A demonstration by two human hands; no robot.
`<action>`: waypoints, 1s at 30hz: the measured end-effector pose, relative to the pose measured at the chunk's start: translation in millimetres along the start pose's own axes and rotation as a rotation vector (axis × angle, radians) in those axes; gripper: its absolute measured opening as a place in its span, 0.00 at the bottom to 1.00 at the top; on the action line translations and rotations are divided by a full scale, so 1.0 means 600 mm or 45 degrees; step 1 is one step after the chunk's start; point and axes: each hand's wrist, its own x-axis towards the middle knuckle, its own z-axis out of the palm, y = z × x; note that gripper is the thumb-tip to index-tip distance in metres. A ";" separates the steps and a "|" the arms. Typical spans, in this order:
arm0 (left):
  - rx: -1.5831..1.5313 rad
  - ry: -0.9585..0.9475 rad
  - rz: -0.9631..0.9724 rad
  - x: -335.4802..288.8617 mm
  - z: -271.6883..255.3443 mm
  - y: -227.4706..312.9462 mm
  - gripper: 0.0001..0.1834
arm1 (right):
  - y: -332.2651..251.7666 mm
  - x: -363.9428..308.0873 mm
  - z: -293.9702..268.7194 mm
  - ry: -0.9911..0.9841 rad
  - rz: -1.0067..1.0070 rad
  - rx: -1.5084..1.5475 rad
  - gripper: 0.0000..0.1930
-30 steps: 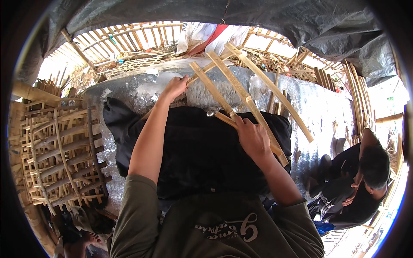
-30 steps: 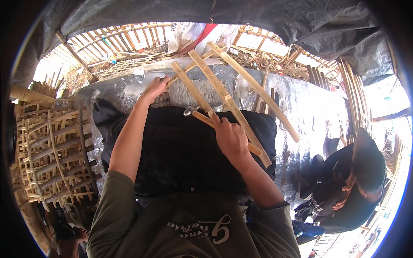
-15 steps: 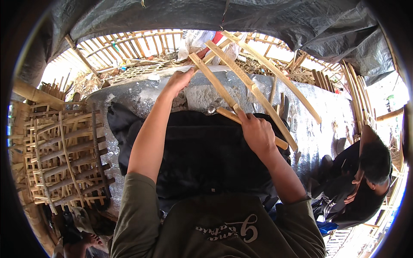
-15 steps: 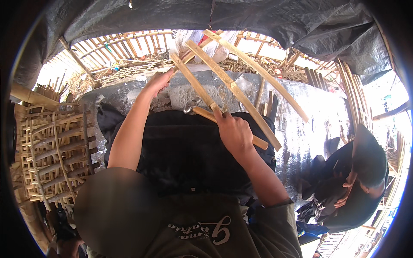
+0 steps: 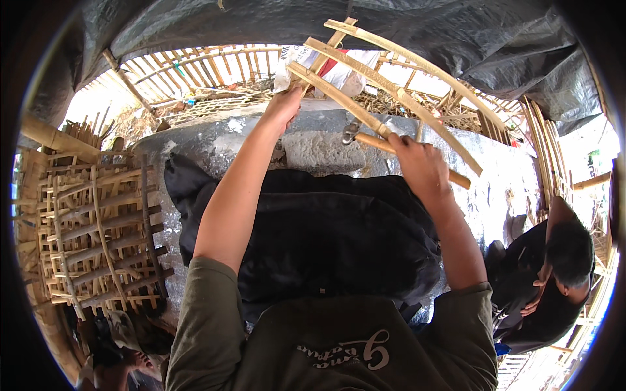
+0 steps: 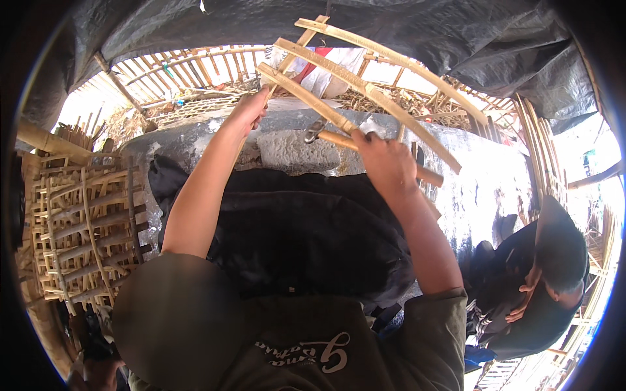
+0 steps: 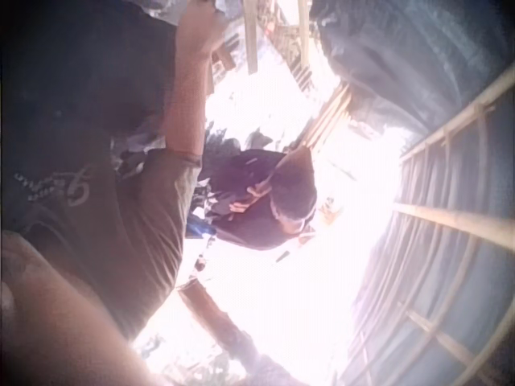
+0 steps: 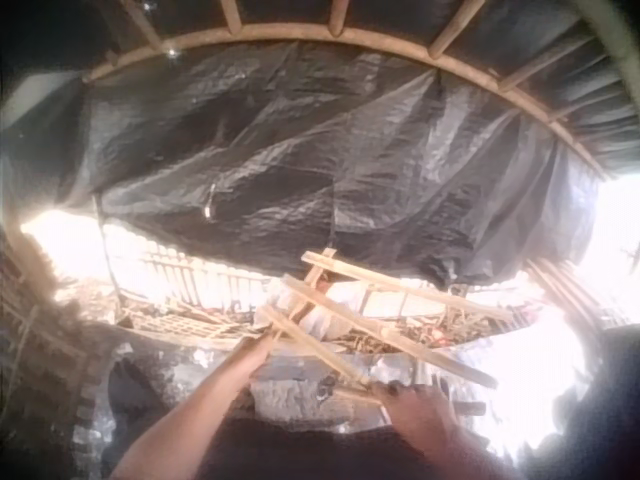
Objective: The person assembles a bamboo structure by positioning thin bamboo strips and securing them with a hammer and nails. They repeatedly adjust the strips and hammer them into place on a partially built frame.
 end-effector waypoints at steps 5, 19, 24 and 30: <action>-0.083 -0.003 -0.042 -0.049 0.018 0.020 0.29 | 0.059 0.010 0.010 -0.049 -0.068 -0.022 0.16; -0.367 0.028 -0.377 -0.156 0.077 -0.060 0.29 | 0.108 -0.031 0.064 0.003 -0.255 -0.002 0.15; -0.381 0.144 -0.305 -0.139 0.123 -0.124 0.31 | 0.094 -0.030 0.138 -0.147 -0.335 -0.035 0.20; 0.065 0.309 -0.165 -0.109 0.131 -0.208 0.37 | 0.085 -0.011 0.173 -0.189 -0.395 -0.004 0.19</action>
